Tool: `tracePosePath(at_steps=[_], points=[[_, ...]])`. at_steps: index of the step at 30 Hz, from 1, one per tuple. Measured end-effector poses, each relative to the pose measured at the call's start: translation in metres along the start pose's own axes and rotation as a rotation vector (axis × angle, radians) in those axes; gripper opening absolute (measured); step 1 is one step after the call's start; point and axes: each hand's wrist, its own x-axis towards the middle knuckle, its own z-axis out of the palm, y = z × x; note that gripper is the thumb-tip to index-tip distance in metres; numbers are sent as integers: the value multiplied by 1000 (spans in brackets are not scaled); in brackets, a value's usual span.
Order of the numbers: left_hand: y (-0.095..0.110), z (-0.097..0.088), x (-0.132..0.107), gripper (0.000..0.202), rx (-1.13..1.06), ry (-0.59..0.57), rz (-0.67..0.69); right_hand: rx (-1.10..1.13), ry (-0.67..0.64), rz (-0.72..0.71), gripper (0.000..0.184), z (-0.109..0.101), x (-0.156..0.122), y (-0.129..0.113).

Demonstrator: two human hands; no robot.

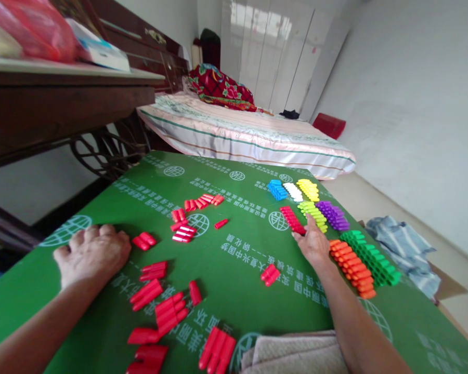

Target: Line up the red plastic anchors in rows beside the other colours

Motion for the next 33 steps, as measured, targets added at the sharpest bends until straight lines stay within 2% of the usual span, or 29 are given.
tracePosePath(at_steps=[33], points=[[2,-2,-4,55,-33,6,7,20,17,-1,71,2,-1,2]])
